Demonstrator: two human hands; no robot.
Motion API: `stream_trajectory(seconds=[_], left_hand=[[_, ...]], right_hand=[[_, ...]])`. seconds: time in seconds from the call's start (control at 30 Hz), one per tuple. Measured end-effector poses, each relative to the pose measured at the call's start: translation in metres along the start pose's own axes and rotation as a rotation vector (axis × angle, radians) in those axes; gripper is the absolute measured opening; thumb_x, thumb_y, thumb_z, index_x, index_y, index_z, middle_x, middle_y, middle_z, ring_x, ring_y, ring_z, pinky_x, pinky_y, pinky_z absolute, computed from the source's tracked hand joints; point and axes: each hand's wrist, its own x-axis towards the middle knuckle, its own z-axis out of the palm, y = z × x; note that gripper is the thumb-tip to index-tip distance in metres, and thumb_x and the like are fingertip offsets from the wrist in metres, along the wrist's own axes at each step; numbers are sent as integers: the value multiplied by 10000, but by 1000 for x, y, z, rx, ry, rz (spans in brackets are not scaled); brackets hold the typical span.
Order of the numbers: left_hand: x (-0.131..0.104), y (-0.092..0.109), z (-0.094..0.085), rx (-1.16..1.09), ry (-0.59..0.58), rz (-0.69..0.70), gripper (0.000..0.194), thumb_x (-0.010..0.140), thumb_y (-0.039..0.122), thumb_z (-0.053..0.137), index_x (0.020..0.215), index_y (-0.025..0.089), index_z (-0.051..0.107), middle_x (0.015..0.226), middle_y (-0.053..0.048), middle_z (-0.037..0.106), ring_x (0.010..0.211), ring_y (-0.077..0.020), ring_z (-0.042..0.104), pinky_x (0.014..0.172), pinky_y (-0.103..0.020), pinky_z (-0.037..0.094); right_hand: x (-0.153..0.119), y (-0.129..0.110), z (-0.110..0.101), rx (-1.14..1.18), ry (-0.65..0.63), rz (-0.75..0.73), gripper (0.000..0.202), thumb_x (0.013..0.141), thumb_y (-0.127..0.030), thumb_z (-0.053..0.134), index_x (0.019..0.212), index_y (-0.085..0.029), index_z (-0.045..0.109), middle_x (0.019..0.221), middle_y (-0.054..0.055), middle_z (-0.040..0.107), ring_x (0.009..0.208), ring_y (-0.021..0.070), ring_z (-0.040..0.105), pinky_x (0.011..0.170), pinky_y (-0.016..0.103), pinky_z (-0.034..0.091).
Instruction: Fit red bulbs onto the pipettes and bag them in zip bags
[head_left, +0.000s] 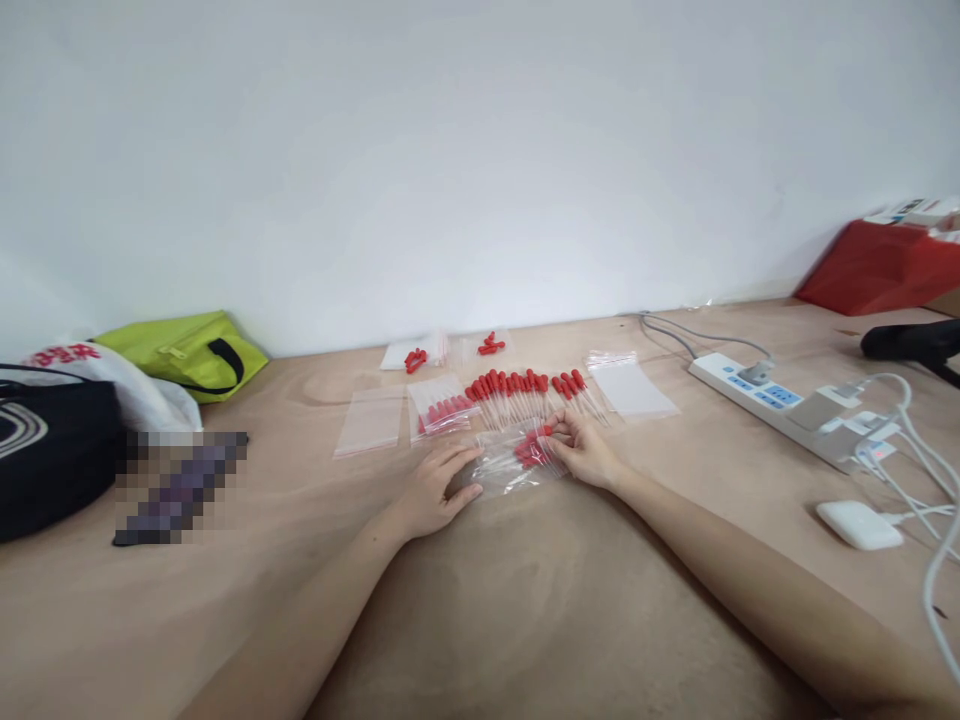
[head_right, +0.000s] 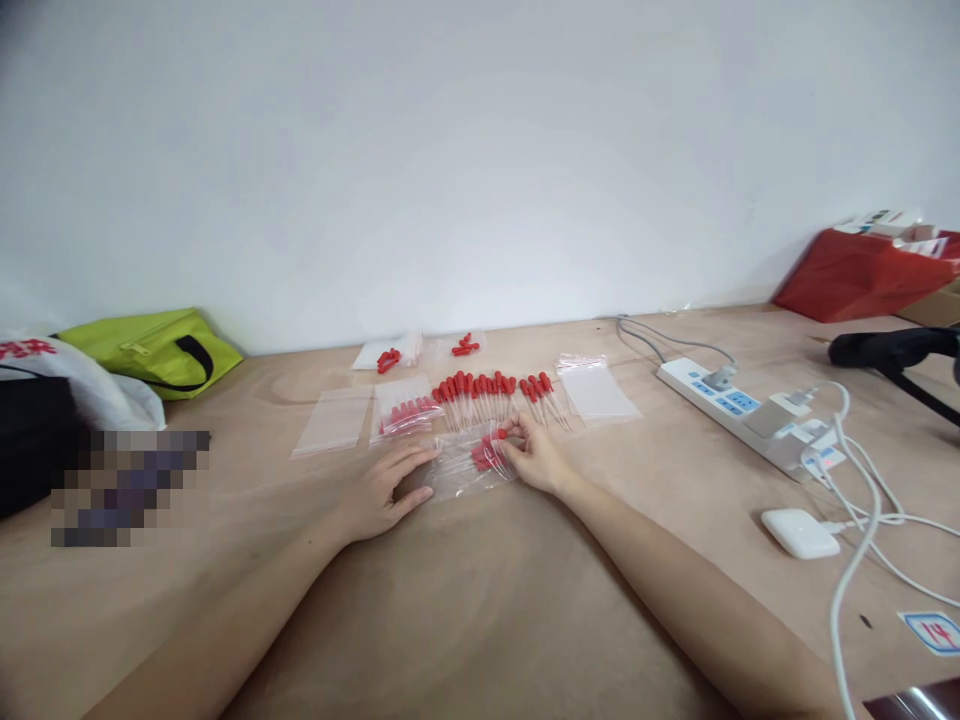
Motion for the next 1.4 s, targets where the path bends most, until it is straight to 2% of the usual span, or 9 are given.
stream_trajectory(seconds=[0.23, 0.43, 0.5, 0.67, 0.73, 0.97, 1.13, 1.27, 1.4], left_hand=[[0, -1, 1, -11, -3, -1, 408, 825, 344, 479, 1209, 210, 454, 1231, -70, 507, 1152, -217, 440, 984, -405, 361], [1, 0, 0, -13, -16, -9, 410, 822, 346, 485, 1204, 198, 467, 1242, -81, 500, 1166, -228, 432, 989, -423, 353], [2, 1, -1, -14, -13, 2, 394, 822, 340, 485, 1191, 202, 485, 1232, -78, 507, 1153, -225, 444, 979, -418, 364], [3, 1, -1, -14, 10, 35, 356, 818, 330, 489, 1156, 225, 529, 1210, -67, 525, 1132, -215, 465, 967, -407, 379], [3, 0, 0, -12, 16, 37, 352, 814, 330, 495, 1148, 227, 537, 1202, -68, 531, 1127, -215, 470, 964, -407, 383], [2, -1, 0, -13, 5, 30, 362, 811, 327, 503, 1158, 228, 530, 1206, -68, 529, 1129, -218, 467, 963, -410, 380], [1, -3, 1, -17, 1, 43, 368, 820, 323, 495, 1179, 241, 510, 1213, -64, 520, 1133, -216, 459, 967, -418, 373], [1, -3, 1, -12, 13, 50, 371, 821, 320, 496, 1181, 229, 512, 1206, -71, 521, 1126, -216, 461, 961, -414, 380], [2, -2, -1, 10, -5, 101, 326, 839, 290, 473, 1157, 262, 540, 1187, -62, 533, 1123, -219, 461, 951, -429, 381]], right_hand=[[10, 12, -7, -112, -7, 44, 268, 643, -409, 640, 735, -180, 533, 693, 30, 639, 639, 165, 609, 621, 321, 492], [8, 11, 0, 66, -257, 134, 326, 728, -471, 512, 821, -175, 611, 726, 41, 654, 672, 179, 629, 660, 359, 513], [9, 8, 0, 31, -273, 130, 312, 753, -439, 473, 845, -173, 606, 718, 34, 649, 647, 165, 622, 646, 345, 511], [25, 0, -17, -567, 172, -11, 123, 713, -256, 507, 762, -166, 574, 688, 34, 620, 636, 161, 580, 643, 302, 461], [36, -4, -23, -726, 276, -27, 117, 709, -219, 508, 795, -156, 556, 746, 54, 625, 692, 167, 582, 663, 283, 443], [67, -9, -14, -991, 241, 132, 277, 736, -135, 479, 1011, -101, 477, 914, 160, 619, 873, 240, 582, 727, 300, 406], [67, -11, -23, -871, 210, 39, 385, 730, -132, 482, 1105, -72, 420, 907, 192, 606, 866, 268, 575, 755, 336, 399], [49, -10, -39, -601, 192, -17, 586, 716, -145, 466, 1259, -85, 252, 725, 59, 581, 667, 201, 572, 669, 319, 435], [21, -4, -40, -277, 177, 4, 666, 740, -219, 453, 1303, -195, 97, 653, -49, 476, 432, 111, 483, 458, 248, 416]])
